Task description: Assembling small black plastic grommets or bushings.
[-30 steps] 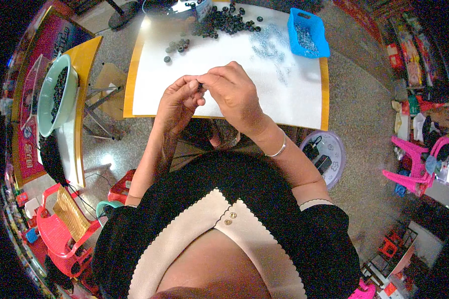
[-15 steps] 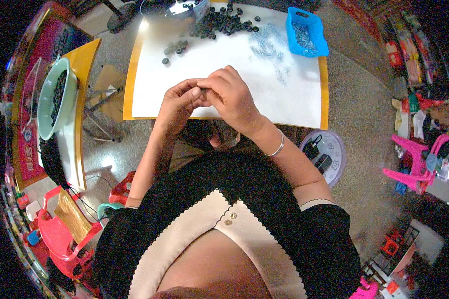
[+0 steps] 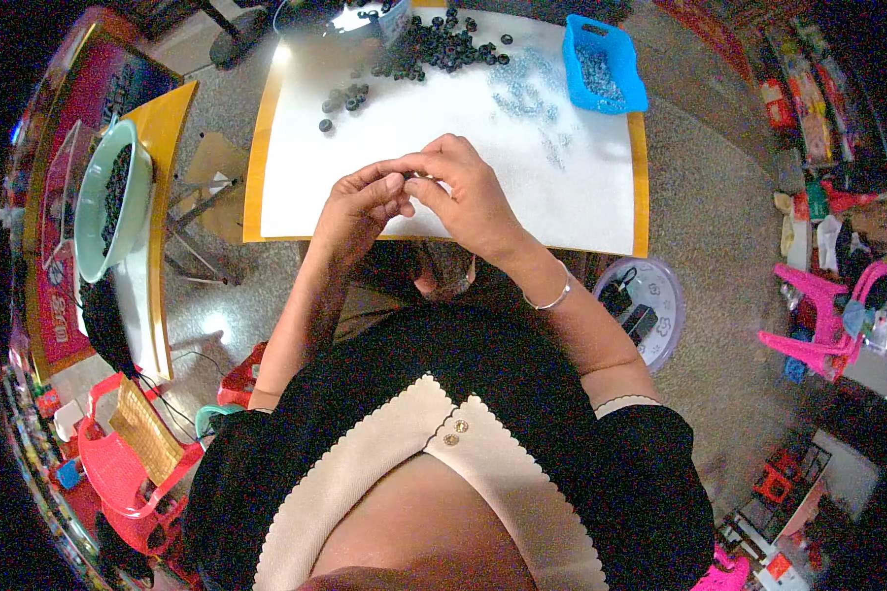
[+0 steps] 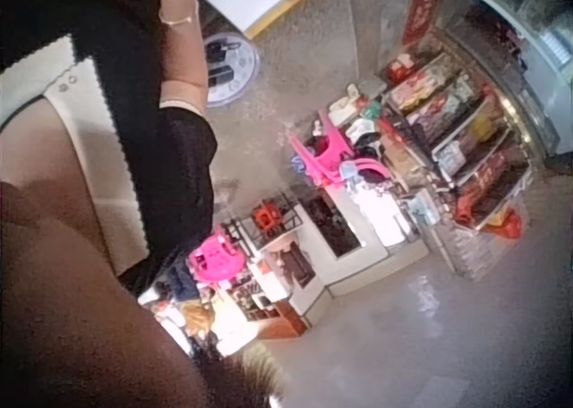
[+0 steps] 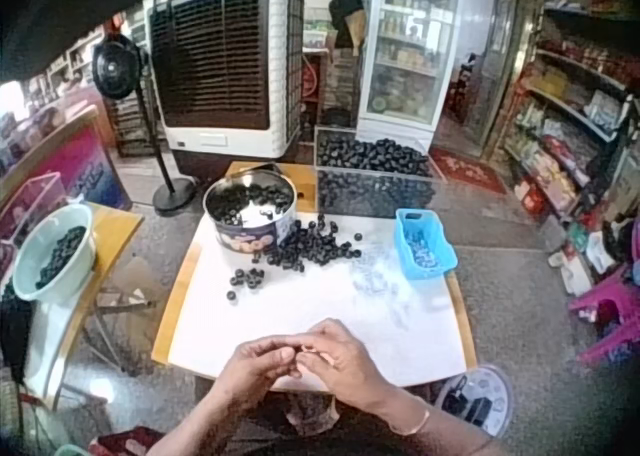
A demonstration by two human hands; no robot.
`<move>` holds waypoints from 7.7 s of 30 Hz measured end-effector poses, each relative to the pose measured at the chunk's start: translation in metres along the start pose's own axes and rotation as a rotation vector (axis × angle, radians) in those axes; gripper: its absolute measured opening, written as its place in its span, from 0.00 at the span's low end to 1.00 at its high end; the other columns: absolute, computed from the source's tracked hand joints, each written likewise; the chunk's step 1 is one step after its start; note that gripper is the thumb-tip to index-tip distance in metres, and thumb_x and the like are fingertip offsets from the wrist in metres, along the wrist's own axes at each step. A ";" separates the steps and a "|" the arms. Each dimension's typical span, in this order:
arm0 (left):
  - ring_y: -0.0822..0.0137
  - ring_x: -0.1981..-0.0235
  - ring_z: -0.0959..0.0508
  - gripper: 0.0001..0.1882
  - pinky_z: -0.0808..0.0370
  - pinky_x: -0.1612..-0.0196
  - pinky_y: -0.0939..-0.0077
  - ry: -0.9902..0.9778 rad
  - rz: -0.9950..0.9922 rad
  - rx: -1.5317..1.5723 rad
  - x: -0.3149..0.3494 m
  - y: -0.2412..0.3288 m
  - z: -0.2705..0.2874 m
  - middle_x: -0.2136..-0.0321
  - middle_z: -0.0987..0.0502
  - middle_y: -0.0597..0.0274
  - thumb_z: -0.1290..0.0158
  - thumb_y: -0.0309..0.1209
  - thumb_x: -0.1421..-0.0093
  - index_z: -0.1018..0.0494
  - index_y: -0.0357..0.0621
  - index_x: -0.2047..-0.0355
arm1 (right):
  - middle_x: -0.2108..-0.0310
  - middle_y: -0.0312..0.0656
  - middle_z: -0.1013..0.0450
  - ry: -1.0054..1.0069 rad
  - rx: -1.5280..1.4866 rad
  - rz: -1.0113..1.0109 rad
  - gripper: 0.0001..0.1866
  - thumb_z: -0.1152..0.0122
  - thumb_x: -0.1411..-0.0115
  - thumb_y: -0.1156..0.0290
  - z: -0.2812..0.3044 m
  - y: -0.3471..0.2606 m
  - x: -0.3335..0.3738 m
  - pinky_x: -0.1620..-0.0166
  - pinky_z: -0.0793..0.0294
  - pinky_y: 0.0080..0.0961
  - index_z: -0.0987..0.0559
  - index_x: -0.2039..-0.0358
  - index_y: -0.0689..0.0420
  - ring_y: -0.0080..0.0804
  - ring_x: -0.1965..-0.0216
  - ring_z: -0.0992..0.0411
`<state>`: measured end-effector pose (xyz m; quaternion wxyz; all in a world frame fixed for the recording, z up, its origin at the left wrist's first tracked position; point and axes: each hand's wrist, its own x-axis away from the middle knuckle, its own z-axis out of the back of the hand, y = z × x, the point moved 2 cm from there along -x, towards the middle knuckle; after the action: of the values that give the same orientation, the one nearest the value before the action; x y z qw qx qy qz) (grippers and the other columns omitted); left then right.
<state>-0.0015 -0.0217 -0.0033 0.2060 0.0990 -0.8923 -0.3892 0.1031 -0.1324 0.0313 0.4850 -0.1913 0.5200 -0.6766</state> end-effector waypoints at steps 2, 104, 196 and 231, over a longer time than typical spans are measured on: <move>0.72 0.73 0.27 0.12 0.26 0.68 0.80 -0.018 -0.004 0.000 -0.003 0.001 0.000 0.69 0.25 0.59 0.49 0.25 0.44 0.28 0.30 0.61 | 0.72 0.38 0.35 -0.002 0.046 0.030 0.11 0.44 0.49 0.74 -0.001 0.000 -0.003 0.62 0.33 0.25 0.22 0.63 0.54 0.32 0.66 0.35; 0.70 0.70 0.26 0.11 0.27 0.65 0.78 0.028 -0.050 -0.027 -0.025 -0.034 -0.037 0.69 0.26 0.58 0.49 0.24 0.44 0.29 0.31 0.60 | 0.74 0.39 0.27 0.286 0.025 -0.175 0.05 0.43 0.48 0.76 0.041 0.017 0.031 0.69 0.33 0.17 0.24 0.69 0.61 0.21 0.73 0.31; 0.72 0.75 0.26 0.15 0.26 0.71 0.83 -0.204 0.109 0.016 -0.002 -0.001 0.004 0.73 0.25 0.59 0.49 0.32 0.42 0.30 0.30 0.61 | 0.72 0.40 0.33 0.023 0.198 0.320 0.08 0.39 0.53 0.74 0.007 -0.006 0.001 0.64 0.33 0.27 0.26 0.71 0.59 0.36 0.68 0.34; 0.73 0.73 0.31 0.19 0.34 0.69 0.80 0.010 -0.042 -0.024 -0.012 0.002 0.013 0.65 0.28 0.57 0.53 0.35 0.39 0.34 0.32 0.53 | 0.69 0.41 0.25 0.415 0.524 0.178 0.12 0.40 0.50 0.69 0.135 0.058 -0.211 0.63 0.30 0.26 0.23 0.65 0.58 0.31 0.68 0.27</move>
<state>0.0038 -0.0079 -0.0137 0.2034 0.1175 -0.8843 -0.4035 0.3289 -0.0218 0.0834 0.4587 0.1277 0.4307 -0.7667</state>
